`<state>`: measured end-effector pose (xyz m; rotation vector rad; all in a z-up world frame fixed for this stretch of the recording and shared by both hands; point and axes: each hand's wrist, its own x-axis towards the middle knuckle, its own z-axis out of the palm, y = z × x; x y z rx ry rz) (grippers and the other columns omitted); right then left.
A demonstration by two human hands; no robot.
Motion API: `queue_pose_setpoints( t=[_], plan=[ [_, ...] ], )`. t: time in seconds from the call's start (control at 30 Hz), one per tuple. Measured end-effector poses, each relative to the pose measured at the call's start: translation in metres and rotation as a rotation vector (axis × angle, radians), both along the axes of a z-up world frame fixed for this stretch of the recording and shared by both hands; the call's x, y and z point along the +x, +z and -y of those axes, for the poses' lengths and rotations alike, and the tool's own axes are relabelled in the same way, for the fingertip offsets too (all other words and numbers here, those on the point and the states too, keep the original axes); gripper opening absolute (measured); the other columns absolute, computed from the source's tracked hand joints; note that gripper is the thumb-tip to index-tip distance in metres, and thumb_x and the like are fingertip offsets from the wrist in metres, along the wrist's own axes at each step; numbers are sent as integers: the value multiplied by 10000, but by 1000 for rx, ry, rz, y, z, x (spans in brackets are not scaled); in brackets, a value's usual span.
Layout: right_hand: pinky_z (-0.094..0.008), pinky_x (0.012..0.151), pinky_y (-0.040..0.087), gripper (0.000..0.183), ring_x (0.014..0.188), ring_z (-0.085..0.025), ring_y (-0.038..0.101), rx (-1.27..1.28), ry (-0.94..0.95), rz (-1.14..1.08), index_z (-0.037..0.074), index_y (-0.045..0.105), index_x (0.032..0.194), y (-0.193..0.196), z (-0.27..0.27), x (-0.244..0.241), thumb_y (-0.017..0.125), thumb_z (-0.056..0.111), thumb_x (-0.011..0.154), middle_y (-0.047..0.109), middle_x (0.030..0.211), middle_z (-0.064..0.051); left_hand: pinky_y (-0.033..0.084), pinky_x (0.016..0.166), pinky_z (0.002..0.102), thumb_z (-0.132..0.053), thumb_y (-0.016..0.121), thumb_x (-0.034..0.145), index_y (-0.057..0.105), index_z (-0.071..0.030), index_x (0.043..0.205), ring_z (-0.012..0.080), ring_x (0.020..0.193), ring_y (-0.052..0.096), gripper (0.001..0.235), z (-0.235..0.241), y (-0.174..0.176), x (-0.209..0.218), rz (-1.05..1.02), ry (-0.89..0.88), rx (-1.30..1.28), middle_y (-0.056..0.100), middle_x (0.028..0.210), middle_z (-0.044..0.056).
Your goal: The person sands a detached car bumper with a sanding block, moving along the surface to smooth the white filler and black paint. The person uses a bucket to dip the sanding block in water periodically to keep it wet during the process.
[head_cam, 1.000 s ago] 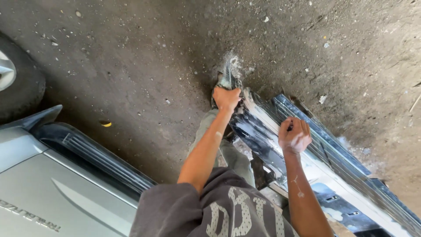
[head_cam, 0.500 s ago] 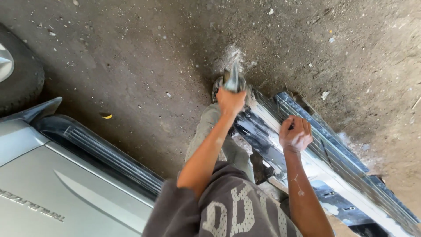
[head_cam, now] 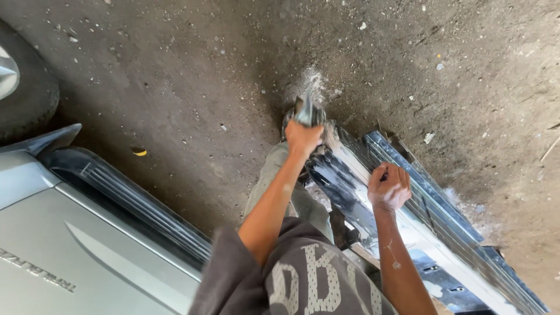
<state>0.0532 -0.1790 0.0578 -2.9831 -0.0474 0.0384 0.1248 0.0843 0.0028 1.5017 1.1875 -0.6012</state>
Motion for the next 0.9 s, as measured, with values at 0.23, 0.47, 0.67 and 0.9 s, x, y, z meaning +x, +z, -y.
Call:
queue_pose_setpoints(
  t=[0.23, 0.47, 0.67, 0.9],
  plan=[
    [-370, 576, 493, 209, 683, -237, 616, 7, 7, 30, 87, 737, 876, 22, -21, 10, 591, 192, 983, 676, 792, -60, 603, 667, 407, -157, 932, 632, 718, 126, 795, 366, 747, 714, 390, 14, -47, -3, 59, -134, 357, 732, 824, 296],
    [-322, 509, 461, 219, 663, -173, 602, -1, 30, 31, 108, 744, 894, 4, -4, 9, 593, 207, 1018, 676, 787, -42, 614, 606, 348, -37, 805, 711, 737, 48, 994, 195, 687, 737, 303, -11, 16, -46, 245, 365, -74, 783, 910, 144],
    [-315, 447, 417, 245, 585, -162, 570, -20, 6, -9, 98, 752, 868, -7, 5, 1, 590, 220, 1006, 692, 759, -50, 617, 555, 330, -11, 785, 756, 701, 30, 1014, 183, 675, 719, 275, -1, 39, -57, 232, 630, -169, 757, 913, 96],
    [-330, 500, 457, 211, 664, -186, 612, -22, 29, 12, 96, 749, 878, 12, -11, 6, 585, 188, 973, 713, 827, -63, 568, 606, 356, -103, 832, 739, 748, 42, 824, 181, 631, 718, 188, 34, 11, -43, 315, 307, 181, 766, 754, 122]
  ],
)
